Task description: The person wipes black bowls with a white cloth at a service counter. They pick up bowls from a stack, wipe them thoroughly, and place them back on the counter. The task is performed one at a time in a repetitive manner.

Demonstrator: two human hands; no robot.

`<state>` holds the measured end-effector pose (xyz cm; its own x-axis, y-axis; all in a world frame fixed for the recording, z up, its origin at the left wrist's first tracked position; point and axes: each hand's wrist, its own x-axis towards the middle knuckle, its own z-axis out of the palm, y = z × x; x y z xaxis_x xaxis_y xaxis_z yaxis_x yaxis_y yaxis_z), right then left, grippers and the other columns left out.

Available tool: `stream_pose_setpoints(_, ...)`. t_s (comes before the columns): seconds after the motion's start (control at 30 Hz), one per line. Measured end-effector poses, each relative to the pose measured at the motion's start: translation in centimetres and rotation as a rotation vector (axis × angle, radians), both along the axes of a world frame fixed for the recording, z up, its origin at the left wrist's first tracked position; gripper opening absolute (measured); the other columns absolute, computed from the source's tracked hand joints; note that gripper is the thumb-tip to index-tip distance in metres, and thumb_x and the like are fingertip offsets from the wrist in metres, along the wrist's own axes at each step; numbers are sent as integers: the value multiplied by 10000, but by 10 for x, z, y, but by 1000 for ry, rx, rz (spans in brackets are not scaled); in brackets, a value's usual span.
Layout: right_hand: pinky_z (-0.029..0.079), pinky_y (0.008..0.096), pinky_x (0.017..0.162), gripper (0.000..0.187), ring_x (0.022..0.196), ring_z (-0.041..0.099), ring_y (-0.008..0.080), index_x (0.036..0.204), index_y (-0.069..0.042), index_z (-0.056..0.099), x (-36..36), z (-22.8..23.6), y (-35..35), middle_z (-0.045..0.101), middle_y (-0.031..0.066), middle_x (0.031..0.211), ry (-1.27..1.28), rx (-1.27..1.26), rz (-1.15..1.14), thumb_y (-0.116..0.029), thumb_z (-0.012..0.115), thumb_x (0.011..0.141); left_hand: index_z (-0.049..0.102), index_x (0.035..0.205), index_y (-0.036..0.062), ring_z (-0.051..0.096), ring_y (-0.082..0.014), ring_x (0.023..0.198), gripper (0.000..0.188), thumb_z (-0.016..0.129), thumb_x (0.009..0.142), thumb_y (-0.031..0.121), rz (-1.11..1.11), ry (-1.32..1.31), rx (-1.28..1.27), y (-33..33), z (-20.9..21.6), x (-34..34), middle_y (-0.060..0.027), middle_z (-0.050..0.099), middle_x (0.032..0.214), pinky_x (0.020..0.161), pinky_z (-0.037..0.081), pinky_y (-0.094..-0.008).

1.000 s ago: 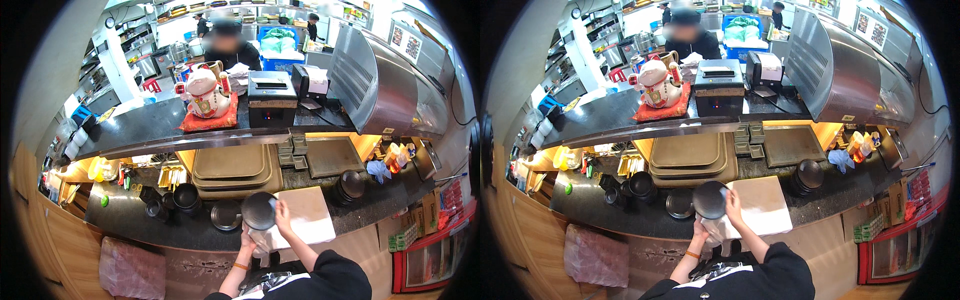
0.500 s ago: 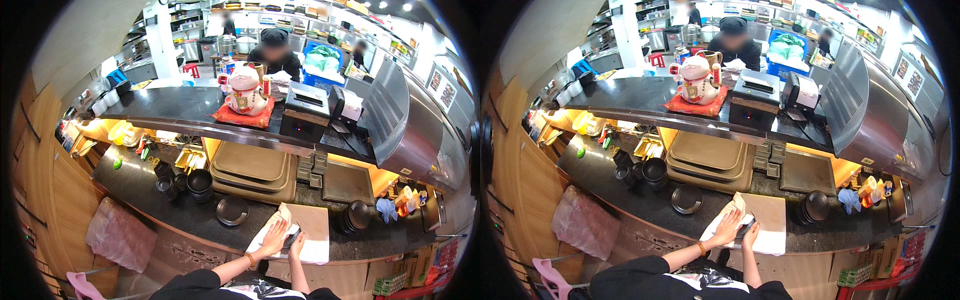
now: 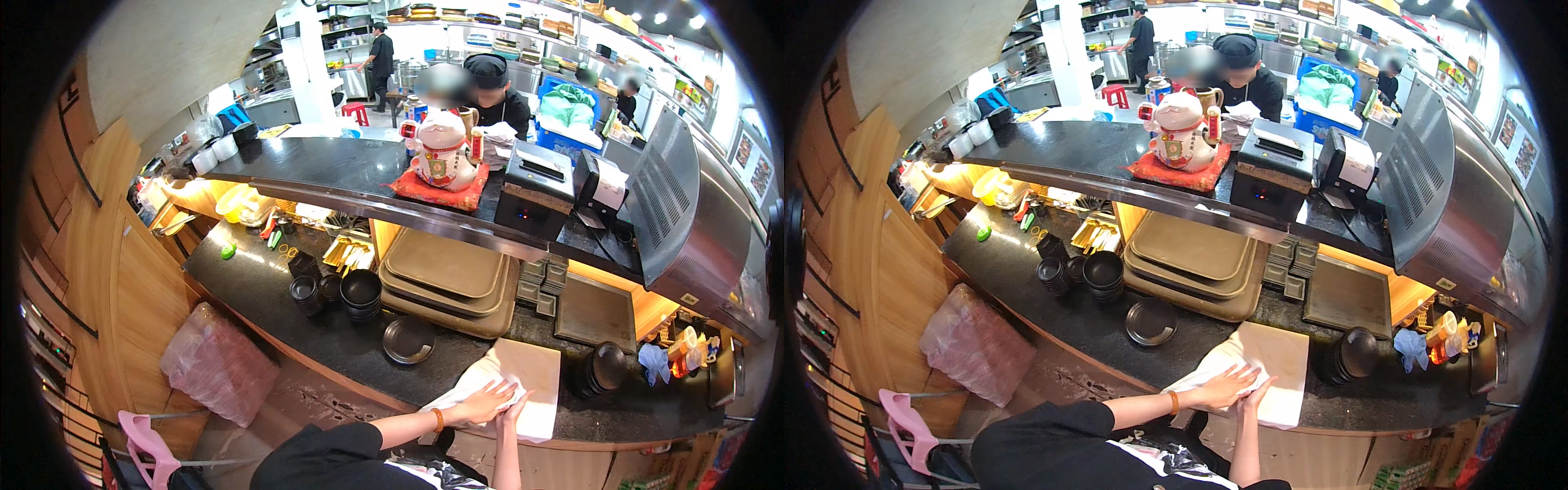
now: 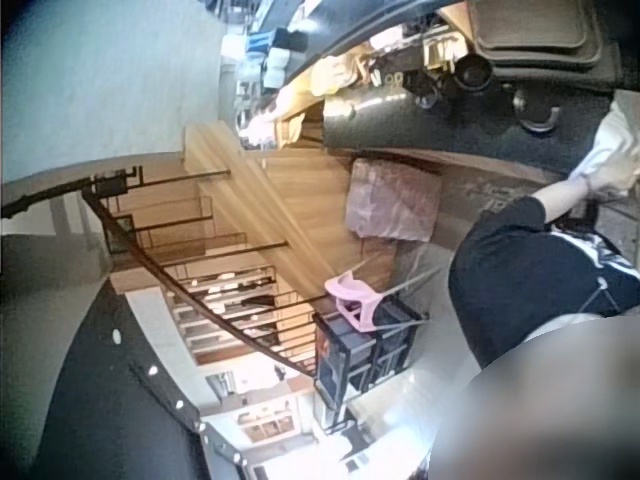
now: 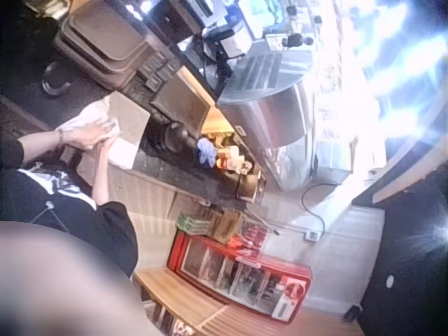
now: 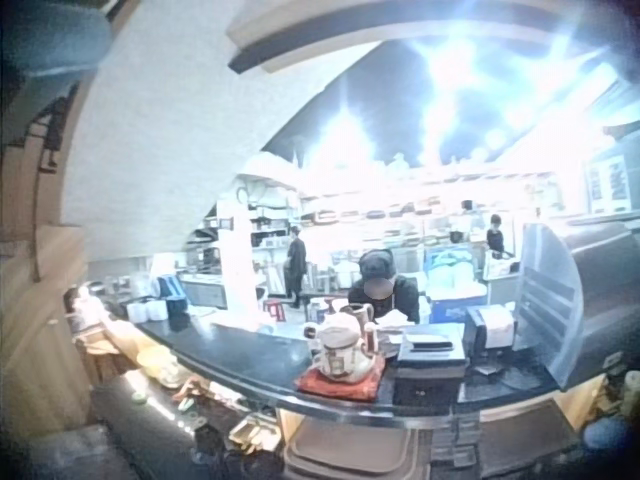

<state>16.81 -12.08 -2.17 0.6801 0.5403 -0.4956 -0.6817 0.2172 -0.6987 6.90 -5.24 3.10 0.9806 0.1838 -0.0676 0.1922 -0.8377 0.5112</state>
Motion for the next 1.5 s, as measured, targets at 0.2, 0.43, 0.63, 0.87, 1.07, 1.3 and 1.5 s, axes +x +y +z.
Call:
stream_pose_setpoints(0.2,400,380,945,785,1149,470,268,1315,4,359,2,8,-11,469,138,1280,-82,101,204,-645,309,875,382,1276,13,145,-274,1377,476,483,832,149,-138,-108,65,-7,6,-42,-126,243,1453,1114,145,-437)
stream_pose_setpoints(0.43,447,310,847,488,984,557,170,1146,25,517,-14,18,3,585,96,1084,-190,57,193,-411,457,934,374,1295,46,149,-277,1374,508,510,808,95,-123,-113,39,10,-4,-89,-86,187,1483,1114,174,-419)
stream_pose_setpoints(0.63,449,264,756,459,847,544,120,1014,25,562,-17,7,3,598,58,951,-335,-93,41,-408,423,952,209,1408,28,141,-277,1376,572,415,919,241,89,-207,-17,30,-29,-79,-118,177,1483,1122,125,-380)
stream_pose_setpoints(0.87,381,258,620,478,664,402,94,822,38,557,-24,-19,13,503,23,689,-687,-370,-123,-373,368,975,228,1395,-3,154,-278,1374,579,350,935,326,215,-208,227,46,-34,-3,-139,199,1474,1106,114,-437)
stream_pose_setpoints(1.07,406,339,855,555,940,540,246,1155,36,530,-25,-5,12,593,180,1046,-617,-388,-97,-428,286,973,352,1325,-33,184,-318,1355,504,370,925,274,-6,-130,-50,25,-31,-3,-163,288,1430,1097,165,-440)
stream_pose_setpoints(1.3,290,390,1003,603,1153,425,328,1240,22,400,-35,-6,8,451,219,1241,-699,-485,-7,-492,277,951,408,1296,0,311,-351,1292,459,454,854,111,-99,-265,-63,40,-11,-89,-184,381,1366,1062,276,-400)
stream_pose_setpoints(1.5,309,452,977,429,1138,382,398,1207,29,430,-61,17,-5,373,263,1253,-1316,-677,-178,-163,550,842,543,1093,-71,591,-210,954,426,408,961,310,599,-255,-908,57,-38,-106,-135,643,980,787,432,-300)
